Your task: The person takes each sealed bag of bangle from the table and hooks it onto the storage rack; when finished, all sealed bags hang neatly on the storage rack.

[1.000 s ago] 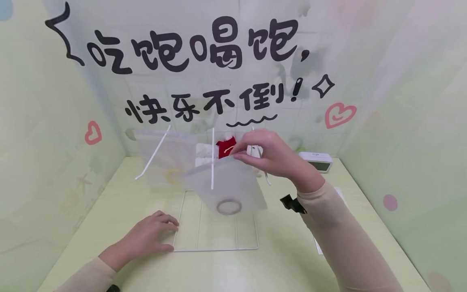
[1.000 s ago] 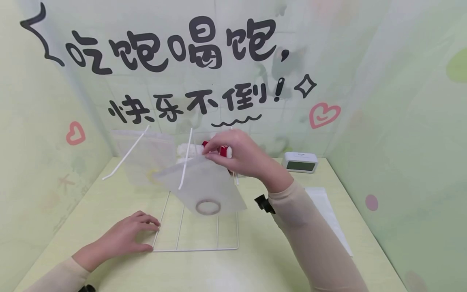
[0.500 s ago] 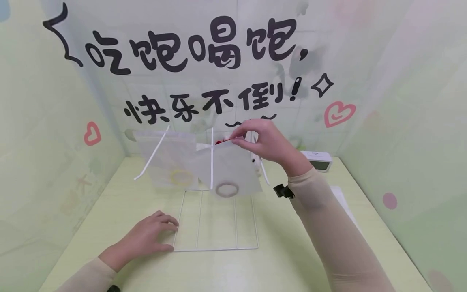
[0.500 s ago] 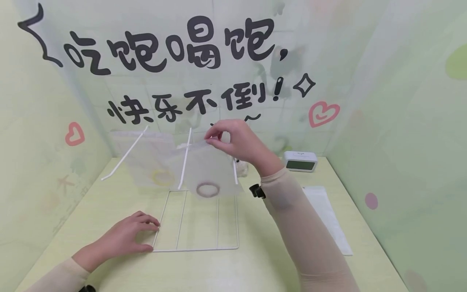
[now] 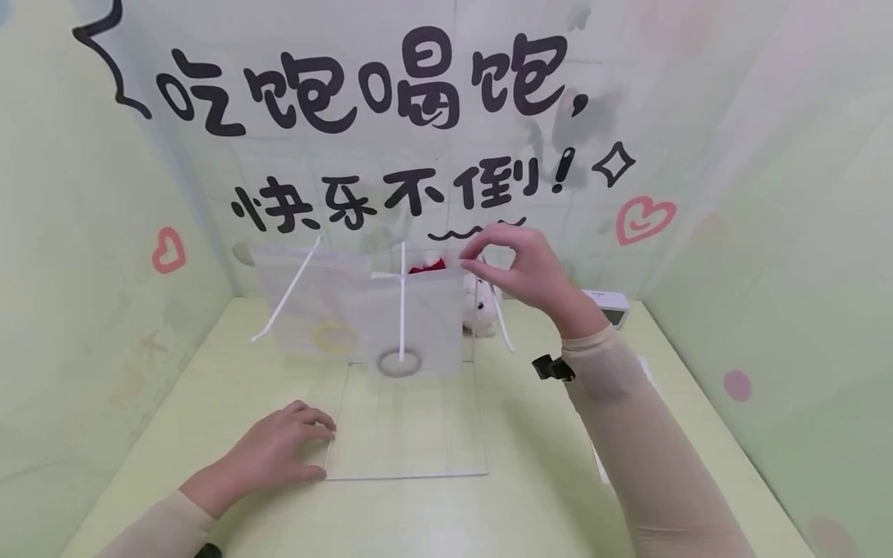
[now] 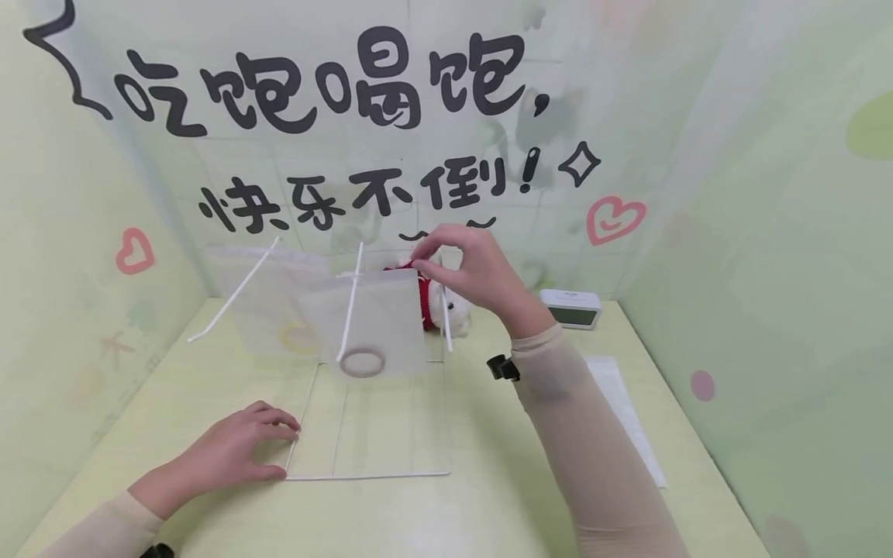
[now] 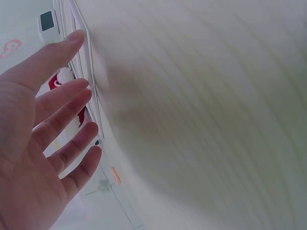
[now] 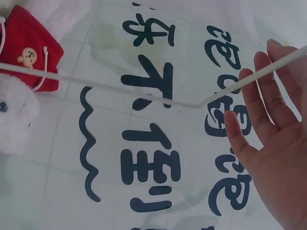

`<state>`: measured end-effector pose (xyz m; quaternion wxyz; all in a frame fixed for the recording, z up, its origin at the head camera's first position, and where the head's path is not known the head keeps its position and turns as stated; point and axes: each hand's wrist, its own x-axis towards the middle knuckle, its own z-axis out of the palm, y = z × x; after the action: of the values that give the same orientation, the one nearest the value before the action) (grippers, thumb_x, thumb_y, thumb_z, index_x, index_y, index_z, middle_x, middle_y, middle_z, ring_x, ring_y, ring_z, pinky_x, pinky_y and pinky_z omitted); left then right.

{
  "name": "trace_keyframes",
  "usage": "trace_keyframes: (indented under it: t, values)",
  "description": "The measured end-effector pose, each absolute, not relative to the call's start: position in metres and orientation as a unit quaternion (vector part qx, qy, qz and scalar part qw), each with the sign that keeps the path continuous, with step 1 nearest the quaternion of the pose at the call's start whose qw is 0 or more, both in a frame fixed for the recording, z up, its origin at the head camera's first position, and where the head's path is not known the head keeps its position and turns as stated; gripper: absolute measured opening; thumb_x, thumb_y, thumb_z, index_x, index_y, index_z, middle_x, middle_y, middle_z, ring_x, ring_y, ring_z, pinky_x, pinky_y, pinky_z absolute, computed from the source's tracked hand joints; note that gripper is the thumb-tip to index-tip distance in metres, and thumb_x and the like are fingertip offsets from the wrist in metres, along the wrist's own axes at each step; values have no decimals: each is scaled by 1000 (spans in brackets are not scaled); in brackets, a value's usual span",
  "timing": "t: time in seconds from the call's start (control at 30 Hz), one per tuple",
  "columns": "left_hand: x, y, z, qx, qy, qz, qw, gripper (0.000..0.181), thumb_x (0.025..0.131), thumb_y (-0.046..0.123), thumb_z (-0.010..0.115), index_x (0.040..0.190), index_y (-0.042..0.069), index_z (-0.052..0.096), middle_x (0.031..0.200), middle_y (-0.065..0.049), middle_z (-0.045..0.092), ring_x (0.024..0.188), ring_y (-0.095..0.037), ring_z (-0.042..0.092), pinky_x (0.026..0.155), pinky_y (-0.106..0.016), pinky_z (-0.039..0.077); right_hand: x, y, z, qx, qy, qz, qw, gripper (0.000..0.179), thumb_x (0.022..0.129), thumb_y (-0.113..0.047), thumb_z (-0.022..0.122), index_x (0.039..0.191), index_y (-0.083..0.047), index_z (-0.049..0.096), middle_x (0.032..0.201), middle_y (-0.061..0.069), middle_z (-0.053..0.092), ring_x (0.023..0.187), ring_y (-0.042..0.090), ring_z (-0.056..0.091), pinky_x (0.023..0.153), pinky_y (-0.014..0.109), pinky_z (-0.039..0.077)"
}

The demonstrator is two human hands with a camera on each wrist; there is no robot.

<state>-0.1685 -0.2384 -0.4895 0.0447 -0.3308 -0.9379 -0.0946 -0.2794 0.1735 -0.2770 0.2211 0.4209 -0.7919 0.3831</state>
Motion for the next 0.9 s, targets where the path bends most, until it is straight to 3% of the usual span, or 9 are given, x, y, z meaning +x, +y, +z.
trace_keyframes:
  t: [0.43, 0.63, 0.9]
  values:
    - [-172, -239, -494, -339, -934, -101, 51, 45, 71, 43, 91, 109, 22, 79, 122, 14, 70, 109, -15, 59, 88, -41, 59, -267, 269, -332, 325, -852, 346, 219, 12, 88, -7, 82, 97, -14, 79, 89, -4, 75, 85, 3, 66, 83, 14, 51]
    - [-173, -239, -494, -335, -936, -93, 47, 44, 71, 43, 91, 108, 22, 79, 122, 14, 70, 109, -16, 60, 88, -40, 59, -260, 311, -362, 287, -874, 336, 200, 19, 84, -3, 84, 96, -17, 79, 90, -4, 75, 85, 2, 65, 83, 8, 49]
    - [-171, -241, -493, -338, -934, -101, 48, 44, 71, 42, 91, 108, 22, 79, 122, 13, 70, 110, -16, 60, 89, -42, 59, -253, 364, -392, 239, -913, 280, 174, 16, 88, -9, 82, 98, -21, 77, 89, -7, 75, 86, -1, 63, 82, 12, 46]
